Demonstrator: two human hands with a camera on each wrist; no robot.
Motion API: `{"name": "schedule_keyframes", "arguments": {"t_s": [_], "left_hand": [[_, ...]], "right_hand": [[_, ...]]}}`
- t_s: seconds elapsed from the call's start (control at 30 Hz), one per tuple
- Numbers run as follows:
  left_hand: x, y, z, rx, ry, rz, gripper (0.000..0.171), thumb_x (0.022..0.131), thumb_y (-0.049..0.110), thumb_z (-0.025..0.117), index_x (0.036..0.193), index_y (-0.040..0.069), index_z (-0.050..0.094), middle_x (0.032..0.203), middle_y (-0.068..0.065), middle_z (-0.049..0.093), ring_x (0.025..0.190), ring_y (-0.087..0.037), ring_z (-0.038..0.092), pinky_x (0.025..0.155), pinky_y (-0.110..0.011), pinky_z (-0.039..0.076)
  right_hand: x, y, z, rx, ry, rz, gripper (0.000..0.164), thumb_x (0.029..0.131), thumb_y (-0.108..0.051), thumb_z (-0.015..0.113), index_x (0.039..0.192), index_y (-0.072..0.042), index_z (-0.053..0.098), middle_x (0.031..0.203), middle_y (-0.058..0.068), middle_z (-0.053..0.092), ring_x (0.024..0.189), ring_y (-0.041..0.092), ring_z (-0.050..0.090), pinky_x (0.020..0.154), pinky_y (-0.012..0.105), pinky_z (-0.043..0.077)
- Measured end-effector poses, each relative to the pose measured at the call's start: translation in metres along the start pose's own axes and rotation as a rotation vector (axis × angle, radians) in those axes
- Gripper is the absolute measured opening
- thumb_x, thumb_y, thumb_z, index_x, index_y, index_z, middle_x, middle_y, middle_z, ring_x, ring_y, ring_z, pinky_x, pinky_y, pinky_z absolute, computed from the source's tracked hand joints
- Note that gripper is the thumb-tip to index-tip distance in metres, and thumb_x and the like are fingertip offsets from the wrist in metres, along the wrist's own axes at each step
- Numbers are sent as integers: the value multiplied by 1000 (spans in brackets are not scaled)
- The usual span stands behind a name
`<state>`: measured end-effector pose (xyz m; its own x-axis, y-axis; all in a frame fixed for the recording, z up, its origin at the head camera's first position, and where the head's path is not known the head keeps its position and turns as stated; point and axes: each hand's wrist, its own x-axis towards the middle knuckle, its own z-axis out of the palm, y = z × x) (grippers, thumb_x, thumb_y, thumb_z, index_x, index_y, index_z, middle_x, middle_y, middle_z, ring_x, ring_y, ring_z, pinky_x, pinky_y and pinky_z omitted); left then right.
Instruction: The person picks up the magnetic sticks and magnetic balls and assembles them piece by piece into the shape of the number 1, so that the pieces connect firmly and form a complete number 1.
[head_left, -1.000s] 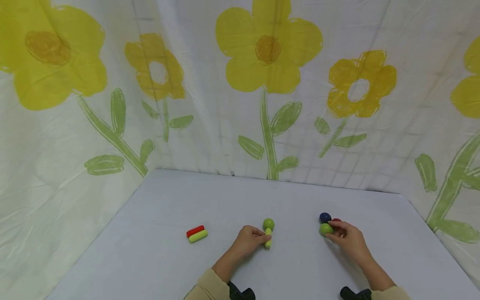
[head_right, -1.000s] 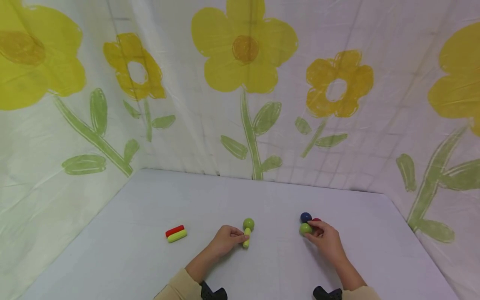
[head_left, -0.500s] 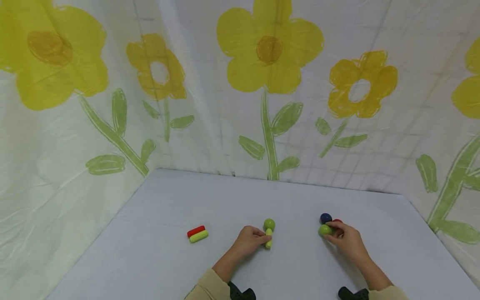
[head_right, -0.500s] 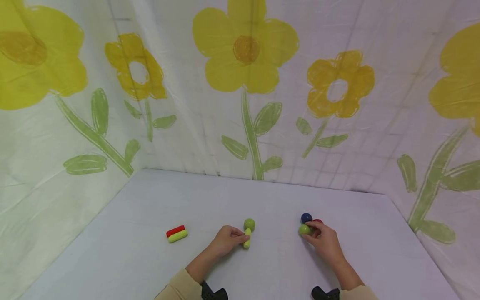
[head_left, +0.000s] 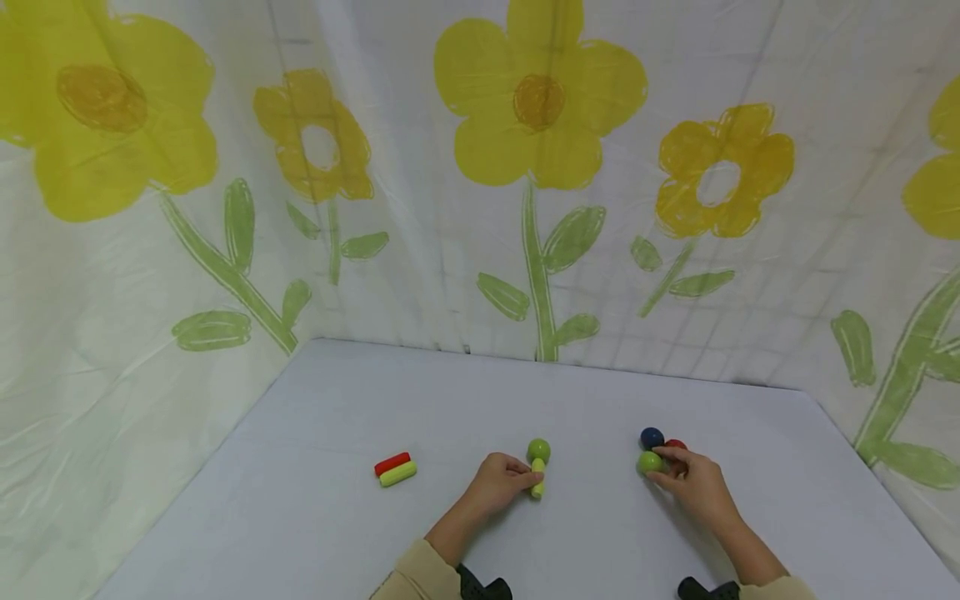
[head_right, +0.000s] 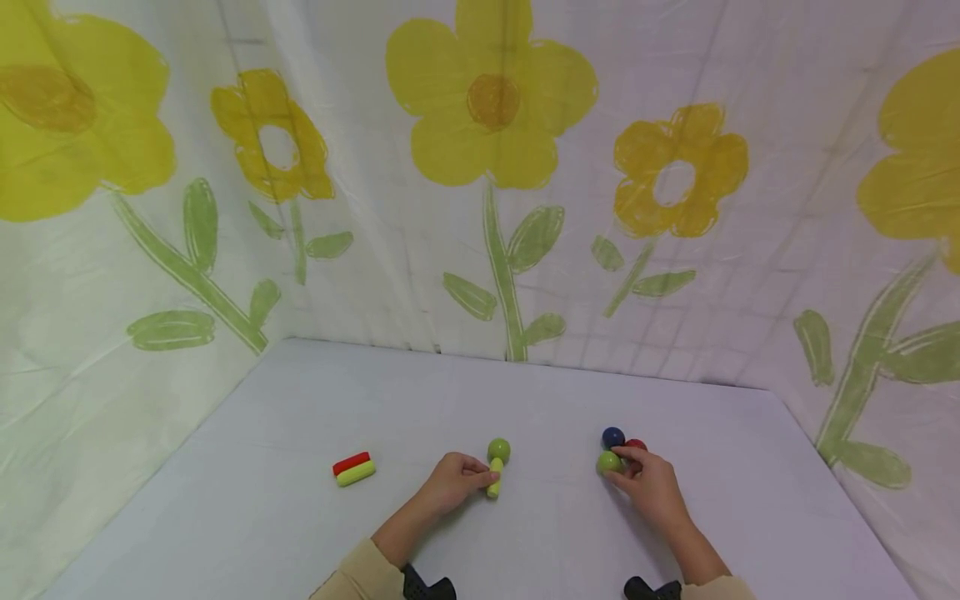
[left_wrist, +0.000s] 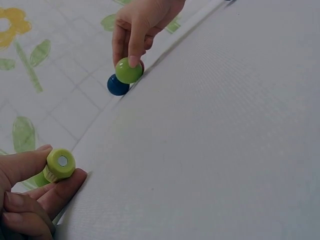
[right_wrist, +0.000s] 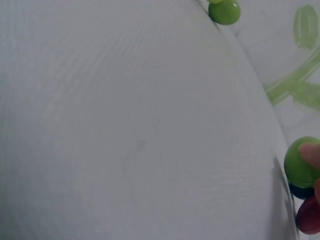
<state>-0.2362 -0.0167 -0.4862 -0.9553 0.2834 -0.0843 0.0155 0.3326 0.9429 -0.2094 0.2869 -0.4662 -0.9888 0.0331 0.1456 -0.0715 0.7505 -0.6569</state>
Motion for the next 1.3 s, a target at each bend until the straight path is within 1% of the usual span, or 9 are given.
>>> {"name": "schedule_keyframes", "arguments": {"t_s": [0.37,0.53,0.6,0.77,1.0,1.13,1.3], "left_hand": [[-1,2,0,0,6,-3,22,86,14,74,87,-8,69,74,-6,68,66,-8,56,59,-23,44],[-1,2,0,3,3,-7,22,86,14,74,87,-7,69,74,-5,68,66,-7,55,59,-23,44],[-1,2,0,5,3,-7,22,86,14,74,87,-7,69,74,-6,68,66,-7,55,59,-23,44],[-2,2,0,1,3,0,22,86,14,74,87,-8,69,74,-7,69,66,-8,56,59,-23,44],[-2,3,0,7,9,-12,22,86,15,74,87,-7,70,74,-5,68,66,-7,55,59,-23,44],[-2,3,0,14,14,2,22,86,14,74,87,-8,70,74,-6,69,66,-7,55,59,-23,44],[-1,3,0,22,15,5,22,86,15,74,87,-7,70,74,-6,68,66,-7,55,59,-24,44]], "right_hand": [[-8,-8,-1,1,43,-55,35,80,-7,79,111,7,67,68,-1,54,62,9,42,52,23,36],[-10,-13,0,2,41,-70,34,80,-8,79,110,6,68,69,-2,55,64,10,42,55,24,35],[-11,-14,1,5,33,-61,33,80,-7,78,110,5,69,68,-2,55,64,11,42,55,24,35],[-14,-20,5,37,21,-52,32,80,-6,78,109,2,70,69,-2,56,65,11,43,56,24,36],[-20,-28,13,93,43,-110,30,77,-5,80,105,0,71,68,-5,56,63,5,42,55,23,37],[-23,-33,19,105,27,-110,31,76,-7,81,105,0,72,66,-5,55,62,5,41,55,23,36],[-25,-41,27,125,-29,-97,33,77,-8,81,107,-1,72,66,-5,56,62,6,41,55,23,36]]}}
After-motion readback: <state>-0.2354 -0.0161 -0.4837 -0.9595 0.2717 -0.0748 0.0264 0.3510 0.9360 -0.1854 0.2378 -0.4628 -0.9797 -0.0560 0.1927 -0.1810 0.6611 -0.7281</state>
